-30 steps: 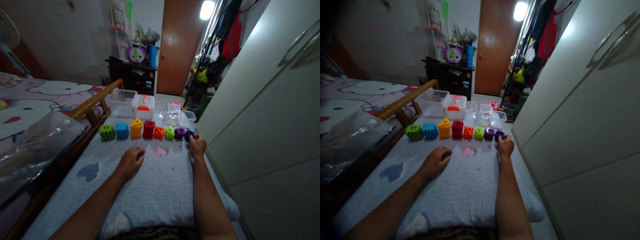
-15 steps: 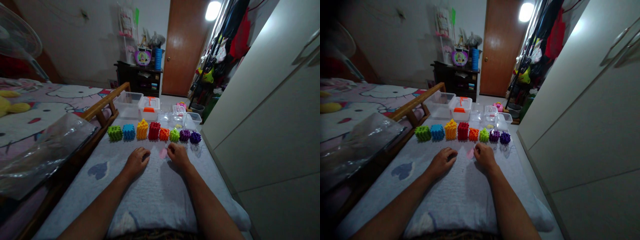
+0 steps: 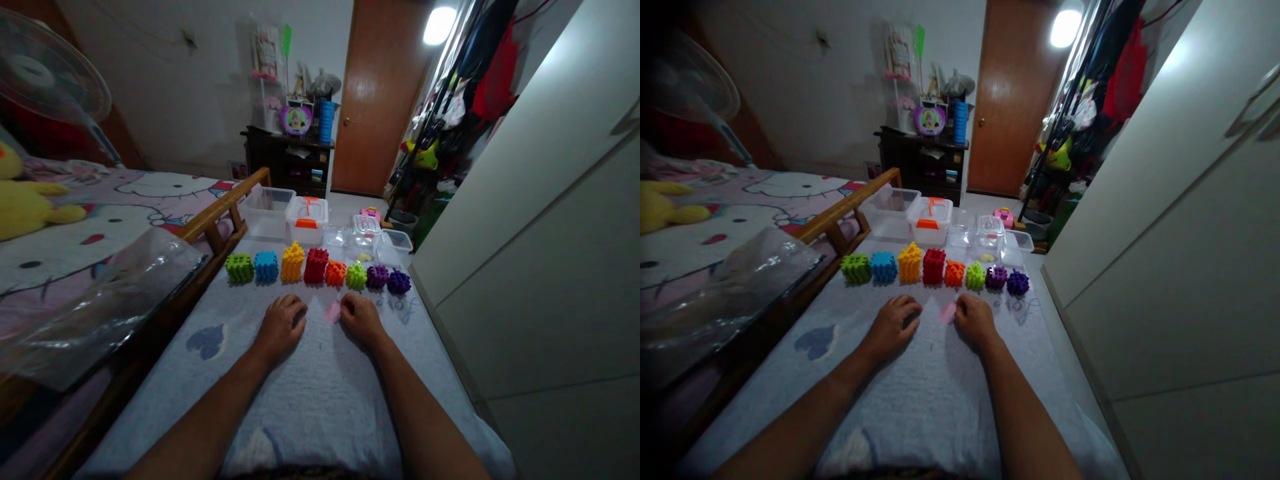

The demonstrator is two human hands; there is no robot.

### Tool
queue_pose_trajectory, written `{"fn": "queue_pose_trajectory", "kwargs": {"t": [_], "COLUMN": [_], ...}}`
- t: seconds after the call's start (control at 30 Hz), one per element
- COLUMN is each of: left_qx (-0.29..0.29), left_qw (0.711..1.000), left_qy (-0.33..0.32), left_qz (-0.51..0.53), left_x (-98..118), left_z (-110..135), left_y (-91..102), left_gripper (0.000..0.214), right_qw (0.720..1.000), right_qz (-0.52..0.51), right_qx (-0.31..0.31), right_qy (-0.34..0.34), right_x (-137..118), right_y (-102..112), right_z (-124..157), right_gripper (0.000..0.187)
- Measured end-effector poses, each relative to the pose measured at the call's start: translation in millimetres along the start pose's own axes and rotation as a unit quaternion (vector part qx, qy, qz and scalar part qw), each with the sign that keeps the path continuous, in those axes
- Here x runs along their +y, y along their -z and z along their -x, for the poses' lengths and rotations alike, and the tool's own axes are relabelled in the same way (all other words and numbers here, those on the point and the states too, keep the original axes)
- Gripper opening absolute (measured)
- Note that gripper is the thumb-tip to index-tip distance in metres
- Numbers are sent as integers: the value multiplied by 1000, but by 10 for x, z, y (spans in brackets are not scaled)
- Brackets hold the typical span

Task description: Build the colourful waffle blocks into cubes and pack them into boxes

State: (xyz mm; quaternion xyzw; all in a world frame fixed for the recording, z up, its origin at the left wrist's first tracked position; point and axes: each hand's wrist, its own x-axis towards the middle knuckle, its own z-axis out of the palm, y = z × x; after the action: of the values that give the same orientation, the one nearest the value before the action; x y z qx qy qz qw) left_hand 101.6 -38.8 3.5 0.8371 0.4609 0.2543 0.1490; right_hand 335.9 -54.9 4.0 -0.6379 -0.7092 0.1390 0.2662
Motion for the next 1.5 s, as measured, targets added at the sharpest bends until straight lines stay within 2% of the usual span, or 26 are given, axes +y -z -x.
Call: {"fn": "queue_pose_trajectory", "kwargs": {"t": [0.2, 0.37, 0.57, 0.7, 0.8, 0.87, 1.0, 1.17, 1.33, 1.5], "left_qx": [-2, -13, -22, -21, -23, -26, -28, -23, -26, -19], "left_qw": [1000, 1000, 999, 999, 999, 999, 999, 999, 999, 1000], "left_qy": [14, 26, 33, 34, 31, 30, 27, 24, 23, 20], "left_qz": [-5, 4, 12, 15, 10, 7, 6, 5, 6, 8], "left_x": [-40, -69, -48, -70, -92, -102, -114, -132, -133, -136], "left_z": [8, -11, -24, -33, -37, -35, -27, -24, -27, -22], "left_y": [-54, -56, -18, -30, -47, -51, -45, -47, -57, -61], "left_gripper": [27, 27, 27, 28, 28, 29, 28, 29, 28, 28], "right_qw": [1000, 999, 990, 974, 964, 963, 963, 935, 932, 941], "right_qz": [-19, -42, -123, -155, -110, -54, 98, 237, 249, 229], "right_qx": [1, 6, 62, 163, 237, 253, 219, 163, 126, 129], "right_qy": [-5, 8, 1, -22, -44, -70, -124, -208, -233, -213], "right_x": [22, 36, 19, 32, 133, 263, 620, 1022, 1236, 1296], "right_y": [6, 2, 55, 373, 742, 969, 1248, 1354, 1357, 1298], "right_z": [3, -1, 14, -29, -158, -294, -605, -870, -984, -1049], "right_gripper": [14, 15, 16, 18, 18, 18, 24, 50, 54, 40]}}
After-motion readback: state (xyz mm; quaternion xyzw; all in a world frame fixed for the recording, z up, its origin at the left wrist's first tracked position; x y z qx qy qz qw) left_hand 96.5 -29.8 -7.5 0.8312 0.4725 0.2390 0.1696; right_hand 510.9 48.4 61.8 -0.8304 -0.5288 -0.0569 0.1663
